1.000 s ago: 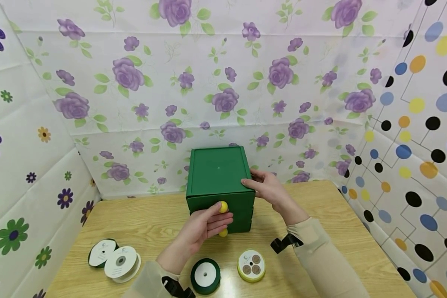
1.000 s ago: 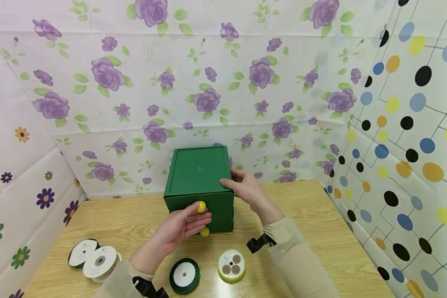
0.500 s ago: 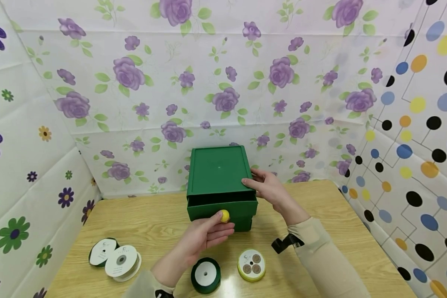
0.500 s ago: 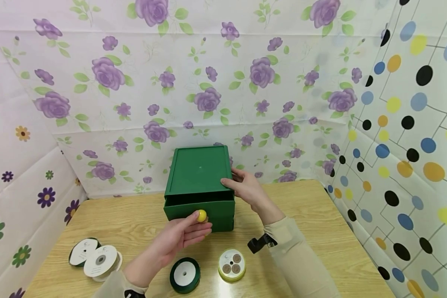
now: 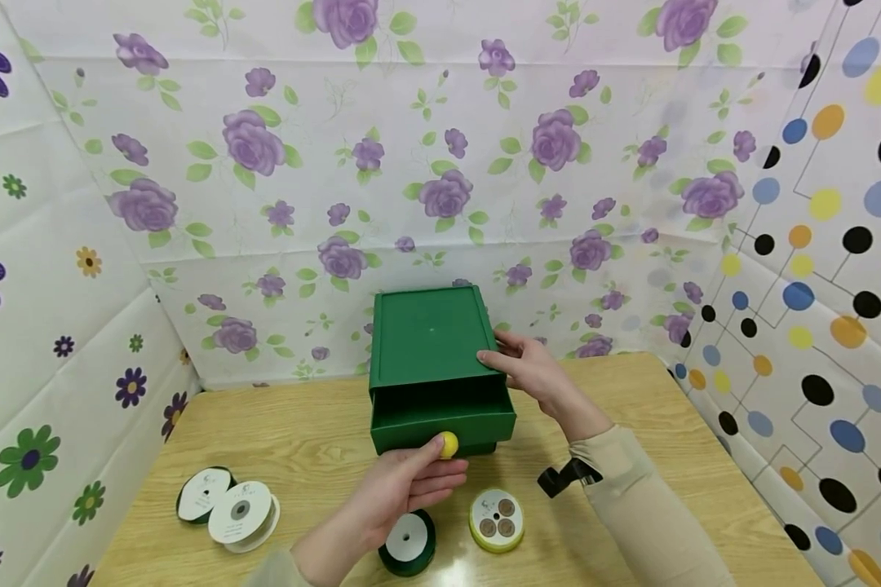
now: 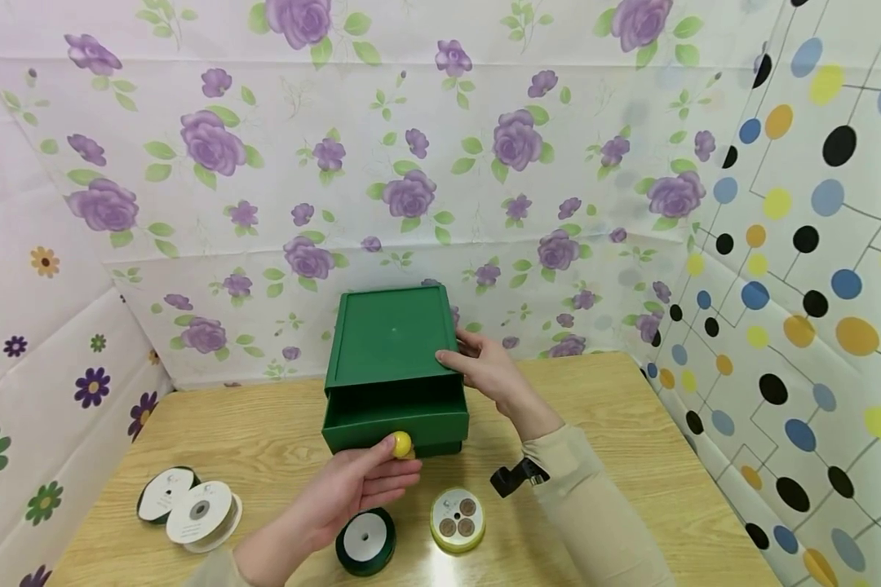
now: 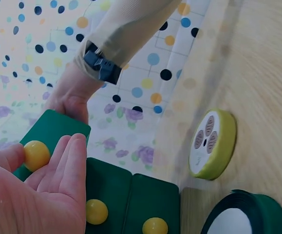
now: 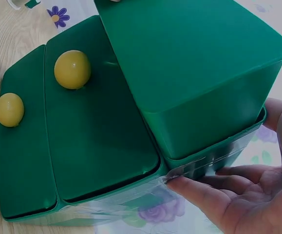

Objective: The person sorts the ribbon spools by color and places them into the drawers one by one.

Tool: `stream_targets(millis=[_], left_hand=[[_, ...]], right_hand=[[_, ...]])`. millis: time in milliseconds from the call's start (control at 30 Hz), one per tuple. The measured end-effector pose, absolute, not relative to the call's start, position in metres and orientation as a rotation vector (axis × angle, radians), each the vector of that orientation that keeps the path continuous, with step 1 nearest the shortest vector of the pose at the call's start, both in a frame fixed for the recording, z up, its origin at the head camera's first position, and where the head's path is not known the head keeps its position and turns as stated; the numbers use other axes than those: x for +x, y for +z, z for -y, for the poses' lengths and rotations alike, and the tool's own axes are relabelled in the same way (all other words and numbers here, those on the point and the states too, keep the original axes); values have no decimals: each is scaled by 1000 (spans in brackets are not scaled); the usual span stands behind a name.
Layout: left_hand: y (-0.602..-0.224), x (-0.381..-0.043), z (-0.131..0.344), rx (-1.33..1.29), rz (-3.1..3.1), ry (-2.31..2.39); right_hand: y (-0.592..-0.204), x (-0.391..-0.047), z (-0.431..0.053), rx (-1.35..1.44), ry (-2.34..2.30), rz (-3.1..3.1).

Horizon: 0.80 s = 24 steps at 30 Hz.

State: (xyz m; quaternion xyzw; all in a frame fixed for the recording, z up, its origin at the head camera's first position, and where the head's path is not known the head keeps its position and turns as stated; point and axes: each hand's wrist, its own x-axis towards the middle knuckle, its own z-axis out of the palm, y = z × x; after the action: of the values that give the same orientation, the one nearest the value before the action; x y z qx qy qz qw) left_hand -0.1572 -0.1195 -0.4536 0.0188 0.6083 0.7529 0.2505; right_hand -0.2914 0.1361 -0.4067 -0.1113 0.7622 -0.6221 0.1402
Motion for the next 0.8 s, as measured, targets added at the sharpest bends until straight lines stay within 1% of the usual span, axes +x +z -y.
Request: stream_targets(millis=[267,800], left_hand=[[-455,-150,118,25,-1646,2044],[-455,-155,121,77,-1668,2049]], right_hand=[[-407,-289,-133,-322,-1806,-2207],[-408,-279,-130,-273,-1901,-2210]])
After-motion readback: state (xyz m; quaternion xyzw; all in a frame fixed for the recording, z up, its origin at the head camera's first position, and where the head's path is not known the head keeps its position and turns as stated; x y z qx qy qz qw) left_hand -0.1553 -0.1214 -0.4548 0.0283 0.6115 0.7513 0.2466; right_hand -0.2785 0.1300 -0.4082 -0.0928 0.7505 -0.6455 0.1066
